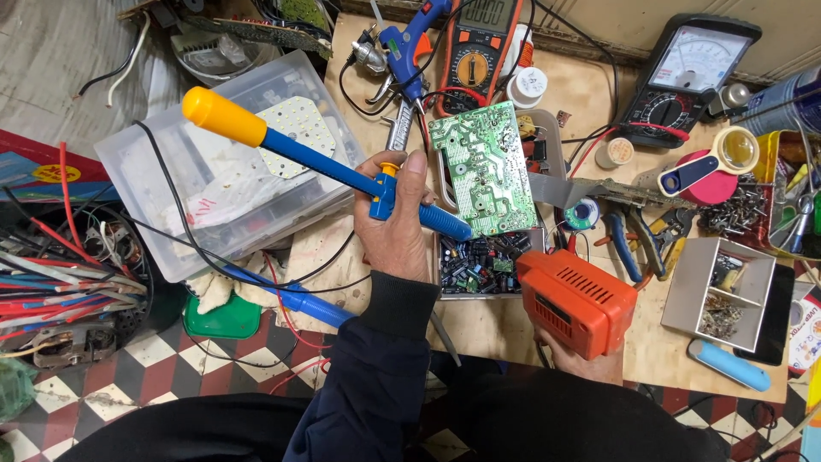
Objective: Desoldering electronic components from a printed circuit board using a soldering iron, a desoldering pump, and a hot air gun.
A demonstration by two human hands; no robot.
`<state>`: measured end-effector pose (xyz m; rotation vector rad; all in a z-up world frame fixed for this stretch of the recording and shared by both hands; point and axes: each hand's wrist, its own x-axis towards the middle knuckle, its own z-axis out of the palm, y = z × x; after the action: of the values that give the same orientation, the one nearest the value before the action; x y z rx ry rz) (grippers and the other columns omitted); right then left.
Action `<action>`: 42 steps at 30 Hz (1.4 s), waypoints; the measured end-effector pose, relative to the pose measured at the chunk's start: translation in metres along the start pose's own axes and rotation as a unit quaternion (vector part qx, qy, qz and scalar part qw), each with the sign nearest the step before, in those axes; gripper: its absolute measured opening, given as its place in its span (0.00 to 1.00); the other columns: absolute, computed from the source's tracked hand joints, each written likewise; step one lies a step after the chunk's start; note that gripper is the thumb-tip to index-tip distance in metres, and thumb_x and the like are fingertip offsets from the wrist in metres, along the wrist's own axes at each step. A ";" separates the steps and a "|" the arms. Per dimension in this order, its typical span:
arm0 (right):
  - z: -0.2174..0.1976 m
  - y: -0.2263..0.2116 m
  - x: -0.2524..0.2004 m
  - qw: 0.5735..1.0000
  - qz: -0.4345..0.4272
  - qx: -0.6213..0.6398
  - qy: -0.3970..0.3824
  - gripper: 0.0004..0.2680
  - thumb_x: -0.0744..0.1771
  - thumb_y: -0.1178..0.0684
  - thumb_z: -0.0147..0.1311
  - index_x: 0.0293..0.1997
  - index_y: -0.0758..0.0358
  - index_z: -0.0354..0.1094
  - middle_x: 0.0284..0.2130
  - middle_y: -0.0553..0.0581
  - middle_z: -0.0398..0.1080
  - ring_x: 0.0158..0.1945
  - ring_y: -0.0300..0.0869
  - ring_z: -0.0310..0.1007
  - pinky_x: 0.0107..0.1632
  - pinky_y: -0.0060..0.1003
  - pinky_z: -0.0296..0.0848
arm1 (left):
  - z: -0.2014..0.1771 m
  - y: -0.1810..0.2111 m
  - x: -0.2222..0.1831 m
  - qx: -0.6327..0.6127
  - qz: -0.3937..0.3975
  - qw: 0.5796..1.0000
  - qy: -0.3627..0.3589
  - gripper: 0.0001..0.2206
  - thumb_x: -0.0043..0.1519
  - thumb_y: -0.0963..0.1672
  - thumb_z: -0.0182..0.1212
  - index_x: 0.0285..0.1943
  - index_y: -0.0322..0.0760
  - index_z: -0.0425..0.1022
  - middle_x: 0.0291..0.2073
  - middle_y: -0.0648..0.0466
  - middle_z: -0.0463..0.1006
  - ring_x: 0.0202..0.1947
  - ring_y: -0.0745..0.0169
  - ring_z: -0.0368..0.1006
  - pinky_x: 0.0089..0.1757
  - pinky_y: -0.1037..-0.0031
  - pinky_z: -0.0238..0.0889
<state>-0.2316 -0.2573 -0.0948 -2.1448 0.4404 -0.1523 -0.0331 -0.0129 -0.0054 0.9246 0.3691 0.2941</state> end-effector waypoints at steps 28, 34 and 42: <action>0.003 0.018 0.007 0.995 -0.064 -0.071 -0.020 0.34 0.62 0.51 0.70 0.80 0.56 0.59 0.72 0.67 0.66 0.78 0.59 0.62 0.81 0.60 0.56 | 0.003 -0.015 0.009 -0.016 0.020 1.000 0.014 0.17 0.62 0.46 0.80 0.54 0.38 0.78 0.30 0.56 0.78 0.28 0.74 0.75 0.37 0.79 0.76; 0.005 0.021 0.005 0.993 -0.079 -0.085 -0.025 0.34 0.62 0.50 0.71 0.79 0.57 0.60 0.72 0.67 0.66 0.79 0.59 0.62 0.81 0.60 0.55 | 0.005 -0.010 0.006 -0.009 0.023 1.000 0.014 0.17 0.63 0.46 0.79 0.54 0.36 0.78 0.28 0.54 0.78 0.28 0.73 0.75 0.36 0.79 0.75; 0.004 0.012 0.007 0.995 -0.080 -0.060 -0.028 0.35 0.62 0.52 0.71 0.80 0.57 0.57 0.74 0.69 0.63 0.80 0.60 0.60 0.81 0.62 0.54 | 0.005 -0.003 0.008 0.010 -0.041 0.999 0.026 0.14 0.62 0.49 0.74 0.48 0.43 0.75 0.31 0.54 0.74 0.27 0.68 0.70 0.34 0.76 0.73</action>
<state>-0.2275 -0.2630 -0.1067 -2.2970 0.2503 -0.1585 -0.0230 -0.0149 -0.0060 0.9204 0.4584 0.2399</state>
